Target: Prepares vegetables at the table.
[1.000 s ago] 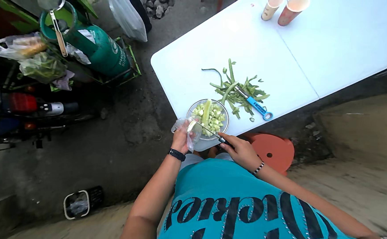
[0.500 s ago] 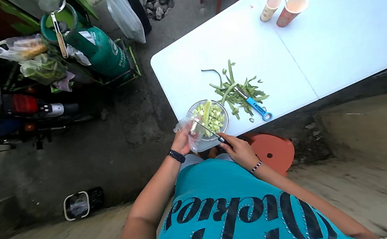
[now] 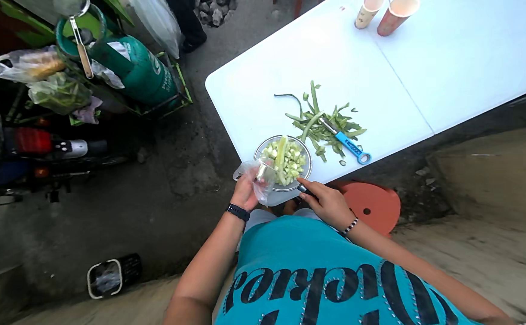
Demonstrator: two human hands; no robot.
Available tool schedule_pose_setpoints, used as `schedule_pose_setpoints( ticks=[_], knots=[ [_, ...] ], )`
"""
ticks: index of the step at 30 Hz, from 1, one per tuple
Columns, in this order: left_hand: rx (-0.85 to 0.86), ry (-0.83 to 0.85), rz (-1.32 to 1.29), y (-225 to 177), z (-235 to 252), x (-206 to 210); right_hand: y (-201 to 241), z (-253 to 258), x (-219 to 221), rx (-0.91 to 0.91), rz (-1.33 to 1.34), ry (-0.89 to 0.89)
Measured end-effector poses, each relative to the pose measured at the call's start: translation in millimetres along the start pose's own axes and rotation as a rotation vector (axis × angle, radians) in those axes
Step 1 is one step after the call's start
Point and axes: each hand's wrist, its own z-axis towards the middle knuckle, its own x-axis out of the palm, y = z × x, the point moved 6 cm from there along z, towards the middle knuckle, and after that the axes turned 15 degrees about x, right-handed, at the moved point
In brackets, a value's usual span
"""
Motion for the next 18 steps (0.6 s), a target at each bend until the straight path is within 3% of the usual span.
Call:
schedule_pose_setpoints(
  ticks=[13, 18],
  knots=[
    [-0.037, 0.130, 0.002, 4, -2, 5, -10, 2, 10, 0.087, 0.019, 0.180],
    [-0.032, 0.070, -0.013, 4, -3, 2, -3, 1, 6, 0.060, -0.123, 0.028]
  ],
)
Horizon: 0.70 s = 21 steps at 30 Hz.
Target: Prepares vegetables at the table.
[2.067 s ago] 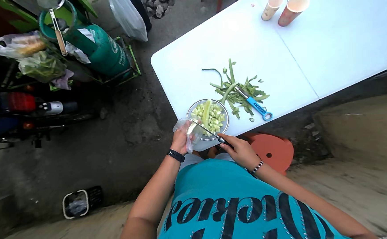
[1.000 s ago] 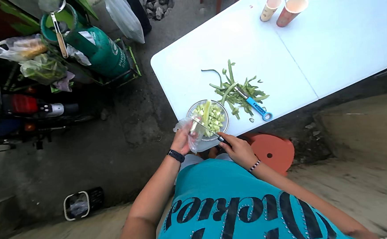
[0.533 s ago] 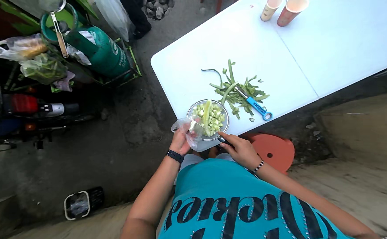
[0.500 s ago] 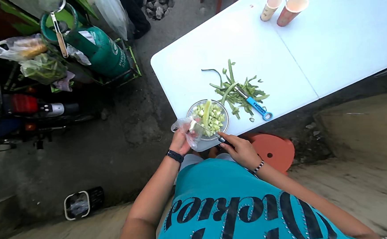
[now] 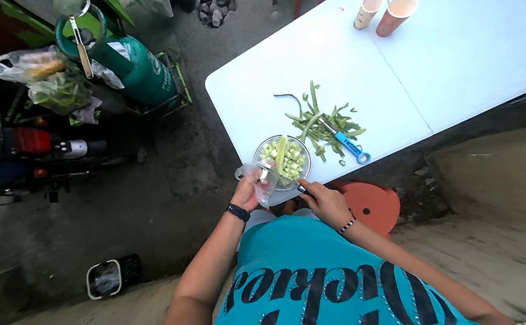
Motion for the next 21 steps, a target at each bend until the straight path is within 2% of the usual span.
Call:
schedule_pose_setpoints(
  ticks=[4, 11, 17, 21],
  knots=[
    [0.016, -0.041, -0.031, -1.3, -0.2, -1.1, -4.3, -1.1, -3.8, -0.026, 0.046, -0.064],
    [0.046, 0.051, -0.057, -3.0, 1.8, -0.8, -6.5, -5.0, -4.8, -0.056, 0.205, 0.068],
    [0.058, 0.063, 0.006, -4.0, 1.4, -1.0, -8.5, -5.0, -0.9, -0.024, 0.174, 0.087],
    [0.002, 0.055, 0.080, -2.1, -0.8, 0.2, -7.6, -3.6, 3.6, 0.005, 0.122, 0.111]
  ],
)
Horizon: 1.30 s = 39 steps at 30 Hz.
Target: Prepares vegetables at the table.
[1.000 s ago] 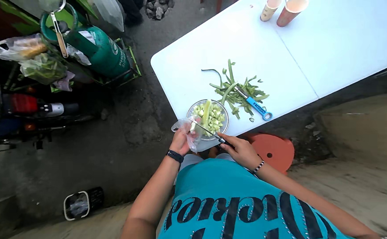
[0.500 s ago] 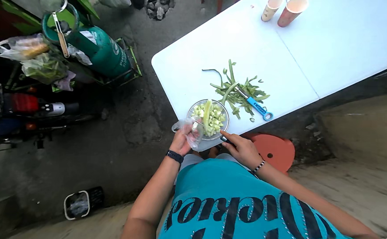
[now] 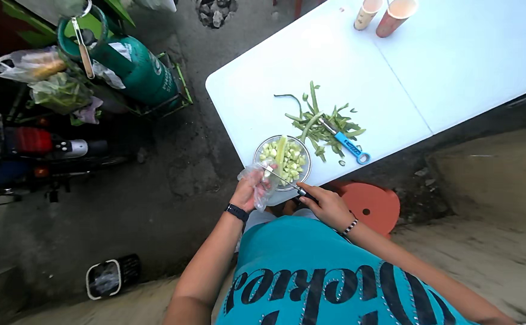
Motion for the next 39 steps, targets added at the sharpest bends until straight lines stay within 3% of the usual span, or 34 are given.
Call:
schedule_pose_setpoints(
  ticks=[8, 14, 25, 39],
  knots=[
    [-0.022, -0.036, 0.041, -1, -3, 0, 11, -2, -4, -0.060, -0.185, -0.235],
    [-0.034, -0.151, 0.001, 2, -3, -1, 3, 2, -10, -0.007, -0.085, -0.154],
    [0.006, -0.021, -0.093, 0, 0, -3, -3, -3, -5, -0.058, 0.058, 0.005],
    [-0.067, 0.036, -0.249, 2, -4, 1, 1, -4, -4, -0.089, 0.028, -0.042]
  ],
)
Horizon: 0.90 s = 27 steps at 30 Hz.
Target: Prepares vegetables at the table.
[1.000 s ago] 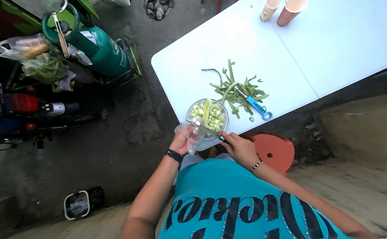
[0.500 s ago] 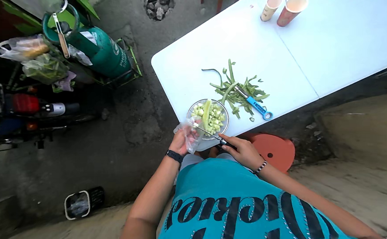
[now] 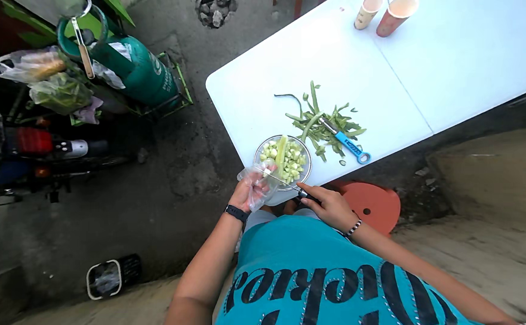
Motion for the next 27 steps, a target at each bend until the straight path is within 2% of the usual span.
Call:
schedule_pose_setpoints(
  ticks=[9, 23, 27],
  knots=[
    [-0.071, -0.025, 0.006, 6.2, -2.8, -7.5, 0.0, 1.2, -0.4, -0.012, 0.018, -0.028],
    [0.040, -0.050, -0.075, -0.4, -1.3, -4.1, -3.7, -3.3, 1.7, -0.011, -0.016, -0.044],
    [0.059, 0.065, 0.044, -0.7, -0.7, -3.7, -4.1, -2.6, 2.3, -0.019, -0.010, -0.058]
  ],
)
